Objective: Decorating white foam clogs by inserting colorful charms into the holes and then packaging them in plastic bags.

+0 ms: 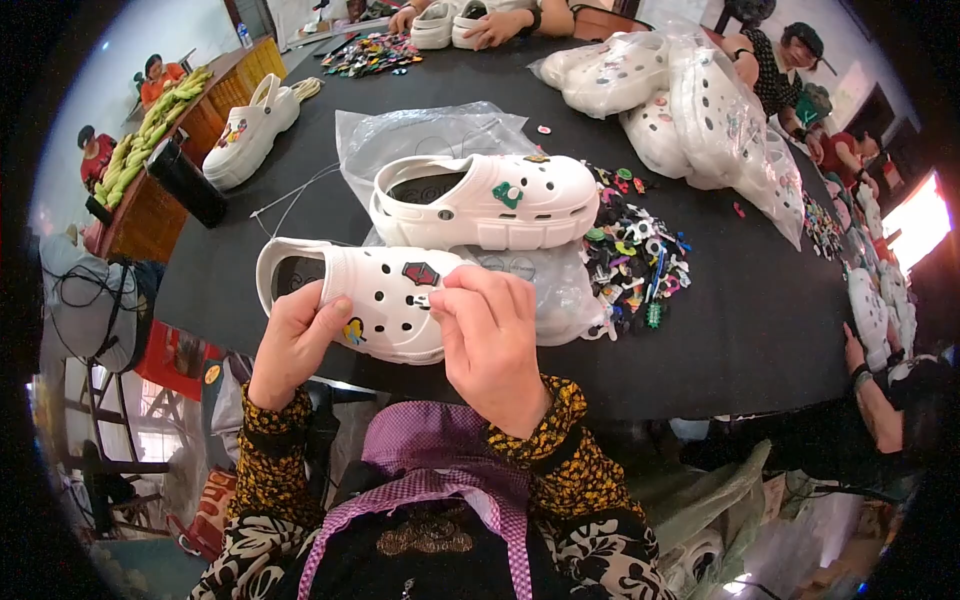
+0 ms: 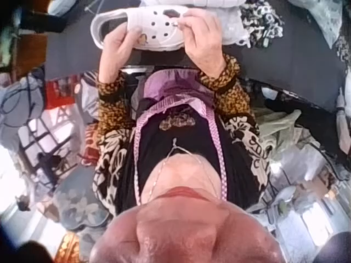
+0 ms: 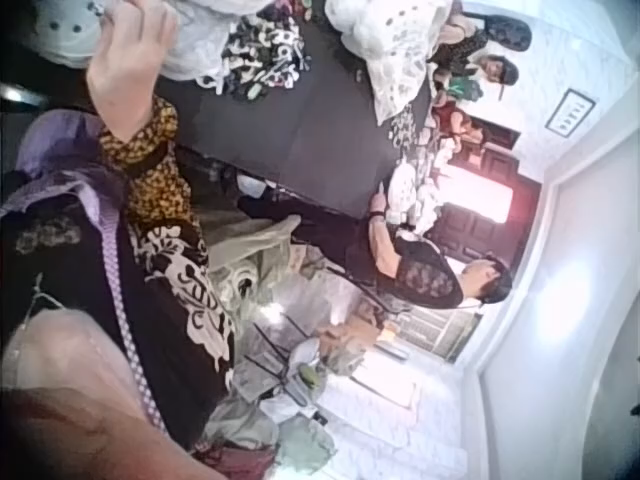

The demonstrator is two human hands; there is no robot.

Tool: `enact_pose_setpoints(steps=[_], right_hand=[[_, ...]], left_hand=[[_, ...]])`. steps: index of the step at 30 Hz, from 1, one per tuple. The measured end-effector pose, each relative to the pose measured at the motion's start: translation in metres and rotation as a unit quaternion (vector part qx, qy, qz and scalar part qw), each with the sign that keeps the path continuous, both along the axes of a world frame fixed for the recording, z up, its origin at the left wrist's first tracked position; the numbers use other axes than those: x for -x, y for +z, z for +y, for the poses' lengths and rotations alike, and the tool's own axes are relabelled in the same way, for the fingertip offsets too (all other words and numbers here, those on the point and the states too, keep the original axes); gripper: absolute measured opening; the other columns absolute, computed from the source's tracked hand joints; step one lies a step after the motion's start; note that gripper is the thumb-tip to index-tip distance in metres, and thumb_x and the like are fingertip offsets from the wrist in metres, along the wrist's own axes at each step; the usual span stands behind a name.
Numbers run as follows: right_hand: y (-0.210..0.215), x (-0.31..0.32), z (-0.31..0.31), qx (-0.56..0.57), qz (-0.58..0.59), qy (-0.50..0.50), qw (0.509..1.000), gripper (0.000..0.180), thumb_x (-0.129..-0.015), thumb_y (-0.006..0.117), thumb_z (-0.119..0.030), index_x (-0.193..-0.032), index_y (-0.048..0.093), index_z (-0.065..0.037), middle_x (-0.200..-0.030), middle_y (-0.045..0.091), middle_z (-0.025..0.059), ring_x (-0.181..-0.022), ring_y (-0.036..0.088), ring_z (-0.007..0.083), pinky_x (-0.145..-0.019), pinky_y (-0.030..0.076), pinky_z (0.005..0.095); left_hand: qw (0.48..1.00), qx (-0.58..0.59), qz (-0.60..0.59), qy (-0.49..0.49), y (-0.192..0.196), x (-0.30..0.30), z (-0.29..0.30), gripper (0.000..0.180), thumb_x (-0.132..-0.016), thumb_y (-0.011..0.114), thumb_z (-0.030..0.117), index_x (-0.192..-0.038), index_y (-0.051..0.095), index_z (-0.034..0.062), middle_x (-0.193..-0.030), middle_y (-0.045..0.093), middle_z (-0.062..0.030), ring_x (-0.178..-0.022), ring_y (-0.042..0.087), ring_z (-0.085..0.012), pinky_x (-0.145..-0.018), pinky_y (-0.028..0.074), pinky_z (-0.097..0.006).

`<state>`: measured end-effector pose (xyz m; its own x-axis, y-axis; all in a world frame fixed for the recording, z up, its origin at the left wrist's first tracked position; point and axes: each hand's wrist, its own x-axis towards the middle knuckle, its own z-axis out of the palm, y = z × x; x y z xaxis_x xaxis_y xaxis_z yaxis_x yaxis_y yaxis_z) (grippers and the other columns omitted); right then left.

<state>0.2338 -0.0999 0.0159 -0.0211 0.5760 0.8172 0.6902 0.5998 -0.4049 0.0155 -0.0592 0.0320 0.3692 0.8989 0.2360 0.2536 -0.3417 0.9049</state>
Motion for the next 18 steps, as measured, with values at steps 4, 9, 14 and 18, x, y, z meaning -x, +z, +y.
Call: enact_pose_setpoints(steps=[4,9,14,18], right_hand=[[0.003,0.006,0.0,-0.007,-0.011,-0.015,1.0,0.026,-0.073,0.07,0.001,-0.096,0.062,-0.007,-0.098,0.059,0.0066,-0.089,0.055,0.0275,-0.082,0.04,0.0383],[0.002,0.017,-0.002,-0.023,-0.062,-0.042,0.997,0.021,-0.075,0.07,-0.002,-0.094,0.063,-0.008,-0.095,0.061,0.0057,-0.086,0.055,0.0268,-0.081,0.039,0.0383],[0.002,0.016,-0.004,-0.033,-0.09,-0.049,0.994,0.023,-0.073,0.069,-0.003,-0.094,0.063,-0.007,-0.096,0.059,0.0049,-0.087,0.055,0.0252,-0.082,0.039,0.0392],[0.004,0.017,-0.006,-0.03,-0.123,-0.057,0.99,0.025,-0.072,0.067,-0.006,-0.096,0.064,-0.005,-0.099,0.059,0.005,-0.089,0.055,0.0238,-0.084,0.039,0.0398]], left_hand=[[1.0,-0.011,-0.017,0.004,-0.001,0.0,-0.002,0.024,-0.095,0.06,0.017,-0.099,0.065,-0.0061,-0.072,0.065,-0.0073,-0.065,0.056,-0.0081,-0.059,0.046,-0.027],[1.0,-0.019,0.005,0.005,-0.003,0.003,0.0,0.025,-0.095,0.06,0.018,-0.097,0.065,-0.0056,-0.069,0.064,-0.0067,-0.062,0.055,-0.0084,-0.057,0.046,-0.027],[0.999,-0.036,-0.01,0.009,-0.004,0.001,-0.001,0.026,-0.095,0.061,0.021,-0.095,0.065,-0.0048,-0.066,0.062,-0.0066,-0.06,0.054,-0.0087,-0.056,0.045,-0.028],[1.0,-0.028,0.005,0.014,-0.003,0.002,0.0,0.026,-0.095,0.061,0.022,-0.094,0.065,-0.0041,-0.066,0.062,-0.0067,-0.06,0.054,-0.0086,-0.056,0.045,-0.028]])
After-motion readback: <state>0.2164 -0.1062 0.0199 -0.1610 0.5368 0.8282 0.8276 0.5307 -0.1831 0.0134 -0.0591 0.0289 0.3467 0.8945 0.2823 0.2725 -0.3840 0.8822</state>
